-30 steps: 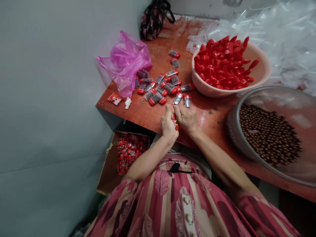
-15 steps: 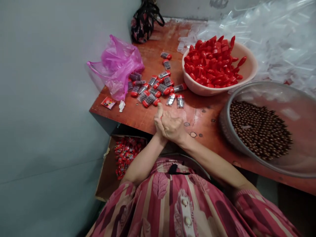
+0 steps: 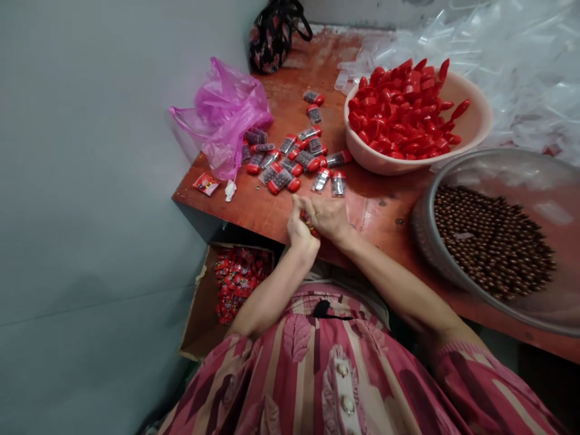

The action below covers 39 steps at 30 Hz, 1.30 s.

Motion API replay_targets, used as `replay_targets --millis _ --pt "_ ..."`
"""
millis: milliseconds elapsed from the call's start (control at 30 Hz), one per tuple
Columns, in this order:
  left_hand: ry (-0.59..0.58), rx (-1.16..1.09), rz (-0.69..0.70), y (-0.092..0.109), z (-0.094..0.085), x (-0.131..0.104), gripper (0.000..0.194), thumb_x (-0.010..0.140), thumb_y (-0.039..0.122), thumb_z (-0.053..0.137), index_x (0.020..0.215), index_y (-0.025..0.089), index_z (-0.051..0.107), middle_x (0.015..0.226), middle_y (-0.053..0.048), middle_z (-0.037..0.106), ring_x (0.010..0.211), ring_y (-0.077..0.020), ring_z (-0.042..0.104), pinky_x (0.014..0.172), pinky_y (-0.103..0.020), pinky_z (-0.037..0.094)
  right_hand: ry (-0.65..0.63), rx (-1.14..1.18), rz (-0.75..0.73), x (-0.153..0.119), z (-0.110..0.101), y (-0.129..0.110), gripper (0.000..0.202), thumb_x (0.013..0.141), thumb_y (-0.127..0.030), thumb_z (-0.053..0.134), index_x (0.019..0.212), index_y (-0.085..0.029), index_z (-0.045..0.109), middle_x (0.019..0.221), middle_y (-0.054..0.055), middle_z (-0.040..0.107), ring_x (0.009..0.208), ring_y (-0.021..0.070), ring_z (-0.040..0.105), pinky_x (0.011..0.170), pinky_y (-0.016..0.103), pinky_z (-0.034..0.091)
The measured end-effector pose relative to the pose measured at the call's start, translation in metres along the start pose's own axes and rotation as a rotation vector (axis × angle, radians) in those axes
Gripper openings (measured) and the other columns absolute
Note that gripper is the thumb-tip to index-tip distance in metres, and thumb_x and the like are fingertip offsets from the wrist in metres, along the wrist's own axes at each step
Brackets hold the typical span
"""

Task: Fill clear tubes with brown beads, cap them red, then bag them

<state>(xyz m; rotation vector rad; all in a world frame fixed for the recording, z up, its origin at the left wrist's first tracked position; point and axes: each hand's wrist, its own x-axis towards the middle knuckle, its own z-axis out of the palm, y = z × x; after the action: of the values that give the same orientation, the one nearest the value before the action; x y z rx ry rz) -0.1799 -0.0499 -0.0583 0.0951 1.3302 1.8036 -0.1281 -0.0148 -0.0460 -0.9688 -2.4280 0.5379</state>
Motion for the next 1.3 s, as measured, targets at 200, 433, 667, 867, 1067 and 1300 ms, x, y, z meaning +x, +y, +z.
replay_targets --millis 200,433,667,867,1067,1300 --pt "0.153 -0.087 0.028 0.009 0.004 -0.005 0.054 0.075 0.068 0.06 0.059 0.019 0.045 0.056 0.002 0.045 0.061 -0.012 0.055 0.055 -0.024 0.042 0.167 0.336 0.265 0.0 -0.012 0.03 0.06 0.091 -0.065 0.033 0.061 -0.02 0.057 0.054 0.003 0.055 0.051 0.0136 0.049 0.053 0.027 0.032" --pt "0.231 0.101 0.111 0.01 -0.001 0.012 0.063 0.071 0.08 0.049 0.054 0.022 0.03 0.053 0.005 0.03 0.048 -0.0092 0.034 0.049 -0.026 0.031 -0.016 0.724 0.332 -0.031 -0.032 0.011 0.052 0.071 -0.061 0.068 0.105 -0.022 0.063 0.093 0.005 0.069 0.083 0.0204 0.063 0.072 0.032 0.048" --pt "-0.025 0.371 0.207 0.018 -0.033 0.01 0.06 0.079 0.075 0.045 0.056 0.02 0.052 0.05 0.001 0.046 0.047 -0.0115 0.046 0.048 -0.024 0.035 -0.175 0.642 0.285 -0.024 -0.027 0.054 0.017 0.076 -0.035 0.065 0.085 -0.02 0.065 0.078 0.0 0.068 0.072 0.0173 0.059 0.069 0.029 0.045" --pt "-0.323 0.959 0.743 0.033 -0.061 0.02 0.031 0.088 0.047 0.054 0.074 0.022 0.068 0.077 -0.005 0.065 0.078 -0.0184 0.058 0.08 -0.029 0.042 -0.388 0.152 0.059 0.013 -0.04 0.089 0.015 0.072 -0.03 0.074 0.086 -0.024 0.072 0.083 0.002 0.071 0.078 0.0199 0.061 0.07 0.029 0.042" --pt "-0.411 1.422 0.989 0.018 -0.054 0.017 0.029 0.09 0.038 0.054 0.111 0.023 0.067 0.105 -0.01 0.069 0.103 -0.0255 0.058 0.094 -0.04 0.039 -0.204 0.191 -0.007 0.014 -0.036 0.086 0.033 0.08 -0.031 0.067 0.112 -0.022 0.07 0.11 0.009 0.071 0.098 0.0239 0.063 0.085 0.035 0.047" --pt "-0.345 1.668 0.993 0.005 -0.037 0.004 0.044 0.093 0.043 0.047 0.129 0.019 0.057 0.136 -0.013 0.055 0.13 -0.0288 0.045 0.111 -0.049 0.031 -0.082 0.276 0.121 -0.032 -0.047 0.086 0.03 0.087 -0.037 0.057 0.107 -0.02 0.071 0.101 0.008 0.074 0.088 0.023 0.069 0.081 0.037 0.053"
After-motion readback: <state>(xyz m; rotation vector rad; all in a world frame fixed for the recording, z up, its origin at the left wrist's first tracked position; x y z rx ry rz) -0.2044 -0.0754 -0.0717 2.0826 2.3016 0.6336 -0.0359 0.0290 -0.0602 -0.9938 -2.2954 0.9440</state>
